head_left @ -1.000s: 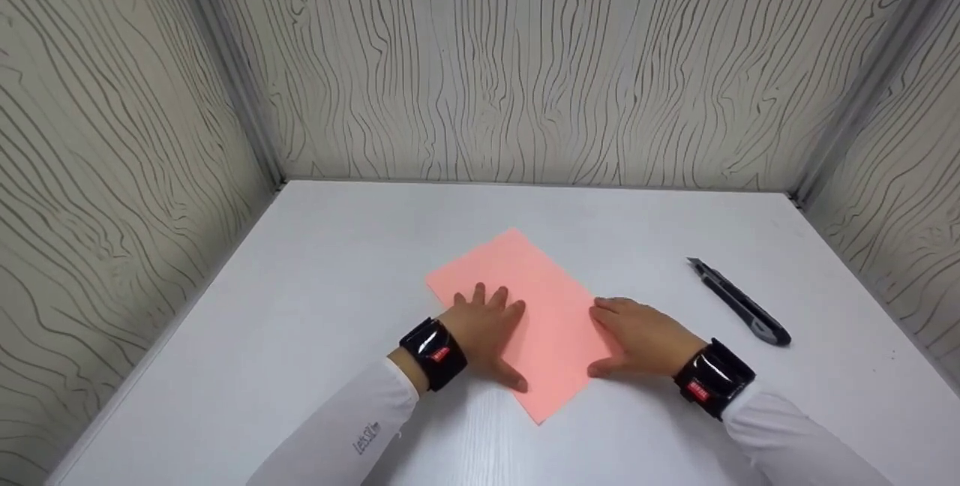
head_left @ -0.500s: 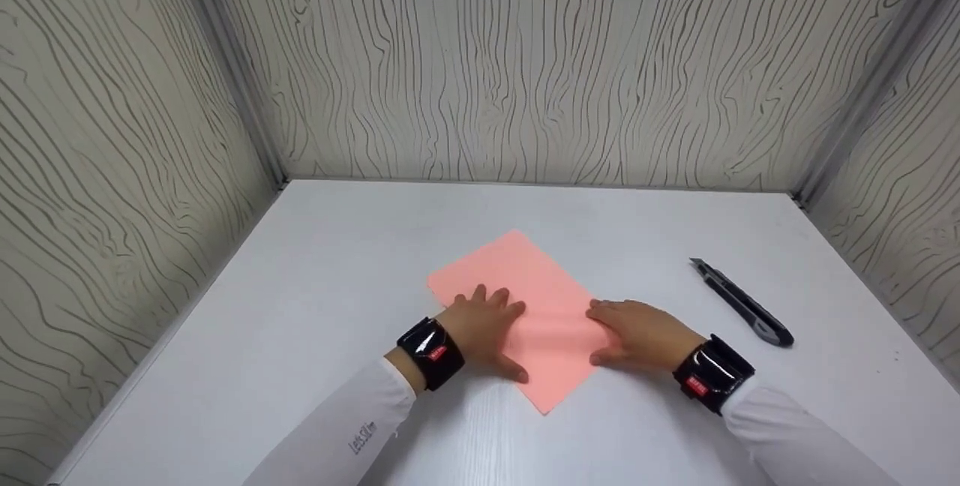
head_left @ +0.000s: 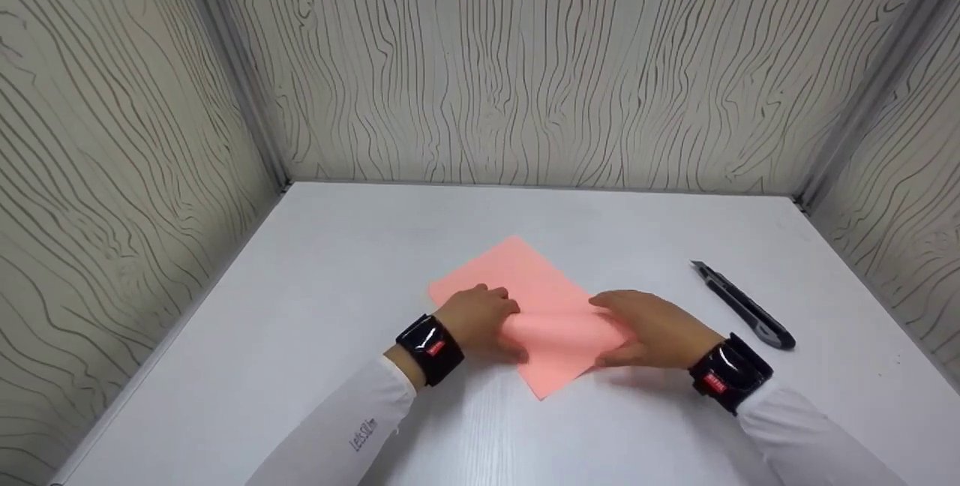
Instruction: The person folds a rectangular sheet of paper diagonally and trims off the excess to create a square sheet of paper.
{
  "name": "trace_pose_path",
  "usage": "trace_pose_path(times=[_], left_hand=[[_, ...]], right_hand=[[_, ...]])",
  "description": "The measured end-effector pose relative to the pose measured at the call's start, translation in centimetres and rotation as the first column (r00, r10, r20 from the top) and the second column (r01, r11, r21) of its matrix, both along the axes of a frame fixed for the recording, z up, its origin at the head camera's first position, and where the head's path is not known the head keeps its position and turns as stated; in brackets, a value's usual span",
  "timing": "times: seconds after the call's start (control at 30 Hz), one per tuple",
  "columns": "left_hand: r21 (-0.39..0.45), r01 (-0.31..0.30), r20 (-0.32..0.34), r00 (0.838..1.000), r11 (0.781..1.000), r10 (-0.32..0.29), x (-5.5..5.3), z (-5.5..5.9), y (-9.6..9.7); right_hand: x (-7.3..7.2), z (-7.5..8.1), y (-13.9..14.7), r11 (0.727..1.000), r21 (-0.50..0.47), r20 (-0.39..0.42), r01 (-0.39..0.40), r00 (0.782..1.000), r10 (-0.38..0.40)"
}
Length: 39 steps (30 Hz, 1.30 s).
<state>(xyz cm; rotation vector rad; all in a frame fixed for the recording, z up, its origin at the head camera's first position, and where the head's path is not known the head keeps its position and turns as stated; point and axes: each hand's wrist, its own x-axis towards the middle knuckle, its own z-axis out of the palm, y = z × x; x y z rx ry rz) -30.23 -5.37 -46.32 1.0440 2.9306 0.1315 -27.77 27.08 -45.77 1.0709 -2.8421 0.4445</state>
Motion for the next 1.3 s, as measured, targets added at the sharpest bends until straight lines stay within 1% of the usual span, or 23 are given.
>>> trace_pose_path(times=[0.07,0.17,0.27,0.37,0.43,0.47,0.63,0.73,0.8,0.9,0.97,1.03,1.1,1.13,1.2,1.3], left_hand=[[0.003,0.002,0.002,1.0,1.0,-0.002,-0.1,0.2,-0.1],[0.007,-0.003,0.012,1.0,1.0,0.003,-0.3,0.4,-0.3],[0.0,0.002,0.029,1.0,1.0,-0.002,-0.4,0.7,-0.4],[-0.016,0.013,0.041,0.999,1.0,-0.013,-0.4,0.7,-0.4],[-0.022,0.014,0.052,0.999,1.0,-0.013,-0.3,0.6,-0.3],[-0.027,0.014,0.055,0.998,1.0,-0.012,-0.3,0.5,-0.3],[-0.072,0.01,0.06,0.998,0.997,-0.006,0.0,0.0,0.0],[-0.108,0.016,0.059,0.998,0.994,-0.01,0.3,0.0,0.2],[-0.126,0.021,0.065,0.998,0.992,-0.013,0.4,0.1,0.2],[-0.118,0.02,0.093,0.996,0.993,-0.009,0.6,0.3,0.0],[-0.082,0.012,0.129,0.992,0.997,-0.002,0.7,0.4,-0.2],[-0.023,0.004,0.165,0.986,1.0,-0.001,0.7,0.5,-0.5],[0.043,-0.002,0.193,0.981,0.999,-0.006,0.7,0.5,-0.8],[0.069,-0.007,0.2,0.98,0.998,-0.007,0.7,0.5,-0.9],[0.109,-0.009,0.2,0.98,0.994,-0.013,0.6,0.5,-1.1],[0.151,-0.014,0.206,0.978,0.989,-0.018,0.4,0.5,-1.3]], right_hand=[[0.2,0.3,0.3,1.0,-0.005,-0.035,-0.026,0.999,0.026],[0.6,0.5,0.3,0.998,0.017,-0.11,-0.057,0.992,0.059],[0.7,0.4,-0.1,0.996,0.042,-0.207,-0.077,0.975,0.084],[0.8,0.0,-0.8,0.995,0.046,-0.3,-0.093,0.948,0.103],[0.8,-0.3,-1.3,0.994,0.039,-0.325,-0.103,0.939,0.11],[0.9,-0.4,-1.5,0.994,0.031,-0.323,-0.108,0.94,0.112],[1.2,-1.0,-2.0,0.993,0.001,-0.27,-0.119,0.956,0.115],[1.3,-1.2,-1.9,0.988,-0.03,-0.255,-0.153,0.957,0.14],[1.4,-1.3,-1.7,0.98,-0.052,-0.247,-0.19,0.954,0.172],[1.5,-1.4,-1.4,0.968,-0.077,-0.222,-0.239,0.951,0.217],[1.3,-1.4,-1.2,0.962,-0.102,-0.173,-0.252,0.957,0.232],[1.1,-1.3,-1.1,0.962,-0.141,-0.084,-0.235,0.971,0.225],[0.9,-1.2,-1.0,0.961,-0.192,0.013,-0.198,0.979,0.204],[0.8,-1.2,-0.9,0.961,-0.217,0.064,-0.172,0.98,0.19],[0.8,-1.1,-0.7,0.958,-0.261,0.138,-0.121,0.977,0.161],[0.6,-1.0,-0.5,0.951,-0.304,0.199,-0.059,0.972,0.124]])
